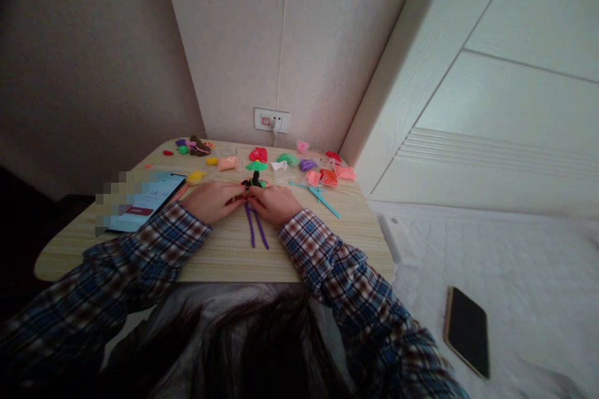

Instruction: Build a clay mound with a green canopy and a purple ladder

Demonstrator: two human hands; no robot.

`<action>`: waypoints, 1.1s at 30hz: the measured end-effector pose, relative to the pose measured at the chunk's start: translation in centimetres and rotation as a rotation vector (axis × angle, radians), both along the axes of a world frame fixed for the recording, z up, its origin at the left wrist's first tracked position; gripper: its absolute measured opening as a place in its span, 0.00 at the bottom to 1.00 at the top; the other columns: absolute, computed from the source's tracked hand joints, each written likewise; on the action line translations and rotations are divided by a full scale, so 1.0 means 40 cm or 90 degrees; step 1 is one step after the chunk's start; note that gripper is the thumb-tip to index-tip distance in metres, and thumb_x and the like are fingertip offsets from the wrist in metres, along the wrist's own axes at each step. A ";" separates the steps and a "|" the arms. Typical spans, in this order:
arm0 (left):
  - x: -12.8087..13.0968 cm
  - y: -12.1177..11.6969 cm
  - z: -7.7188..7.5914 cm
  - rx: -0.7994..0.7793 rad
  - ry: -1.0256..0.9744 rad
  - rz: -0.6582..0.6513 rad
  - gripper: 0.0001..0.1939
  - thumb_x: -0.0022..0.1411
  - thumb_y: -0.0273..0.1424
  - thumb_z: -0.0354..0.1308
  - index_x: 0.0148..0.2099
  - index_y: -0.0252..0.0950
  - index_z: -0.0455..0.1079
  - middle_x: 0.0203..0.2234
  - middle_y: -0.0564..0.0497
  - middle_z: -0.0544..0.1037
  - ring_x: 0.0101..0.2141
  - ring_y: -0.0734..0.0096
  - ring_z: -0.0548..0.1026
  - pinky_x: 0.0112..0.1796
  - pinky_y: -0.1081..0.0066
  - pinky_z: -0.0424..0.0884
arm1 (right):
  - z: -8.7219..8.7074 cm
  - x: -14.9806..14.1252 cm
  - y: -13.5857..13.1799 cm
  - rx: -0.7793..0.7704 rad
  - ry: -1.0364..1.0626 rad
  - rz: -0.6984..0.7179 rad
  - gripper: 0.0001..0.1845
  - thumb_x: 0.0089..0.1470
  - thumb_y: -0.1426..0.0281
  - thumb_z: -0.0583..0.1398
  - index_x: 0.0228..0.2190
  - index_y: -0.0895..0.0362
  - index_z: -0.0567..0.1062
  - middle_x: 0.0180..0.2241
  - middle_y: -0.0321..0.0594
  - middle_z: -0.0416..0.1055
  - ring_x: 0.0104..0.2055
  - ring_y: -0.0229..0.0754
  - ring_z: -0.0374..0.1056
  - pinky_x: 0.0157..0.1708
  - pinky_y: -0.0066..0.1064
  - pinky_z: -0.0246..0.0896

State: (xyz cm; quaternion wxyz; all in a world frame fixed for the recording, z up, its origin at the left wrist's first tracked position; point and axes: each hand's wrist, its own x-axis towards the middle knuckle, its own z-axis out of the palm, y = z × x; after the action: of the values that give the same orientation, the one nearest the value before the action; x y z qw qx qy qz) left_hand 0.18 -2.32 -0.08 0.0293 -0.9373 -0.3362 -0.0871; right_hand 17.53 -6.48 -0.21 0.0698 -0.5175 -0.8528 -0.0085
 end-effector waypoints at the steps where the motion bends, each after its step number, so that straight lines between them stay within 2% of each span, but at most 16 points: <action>1: 0.000 0.001 -0.001 -0.001 -0.003 -0.003 0.13 0.62 0.31 0.46 0.37 0.35 0.71 0.35 0.46 0.76 0.35 0.62 0.74 0.33 0.69 0.67 | 0.001 -0.001 -0.001 -0.002 -0.004 0.000 0.15 0.61 0.66 0.47 0.42 0.55 0.70 0.36 0.40 0.74 0.35 0.40 0.68 0.30 0.28 0.50; 12: 0.001 -0.002 0.002 0.001 0.010 0.008 0.12 0.61 0.31 0.47 0.38 0.35 0.72 0.35 0.45 0.76 0.35 0.61 0.74 0.33 0.68 0.67 | -0.006 -0.007 -0.004 0.026 -0.022 0.002 0.16 0.61 0.64 0.46 0.41 0.54 0.70 0.36 0.40 0.74 0.35 0.41 0.70 0.29 0.29 0.51; 33: 0.001 -0.001 0.005 -0.005 0.022 0.003 0.12 0.62 0.31 0.46 0.38 0.34 0.71 0.36 0.45 0.76 0.36 0.60 0.74 0.32 0.68 0.67 | -0.004 -0.009 -0.005 0.016 -0.014 -0.002 0.15 0.61 0.65 0.46 0.41 0.54 0.70 0.36 0.41 0.74 0.35 0.41 0.70 0.30 0.28 0.52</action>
State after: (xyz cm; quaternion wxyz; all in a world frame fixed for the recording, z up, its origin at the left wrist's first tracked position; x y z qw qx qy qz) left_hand 0.21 -2.38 0.10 0.0316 -0.9379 -0.3384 -0.0697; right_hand 17.16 -6.70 -0.38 0.0668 -0.5177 -0.8526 -0.0246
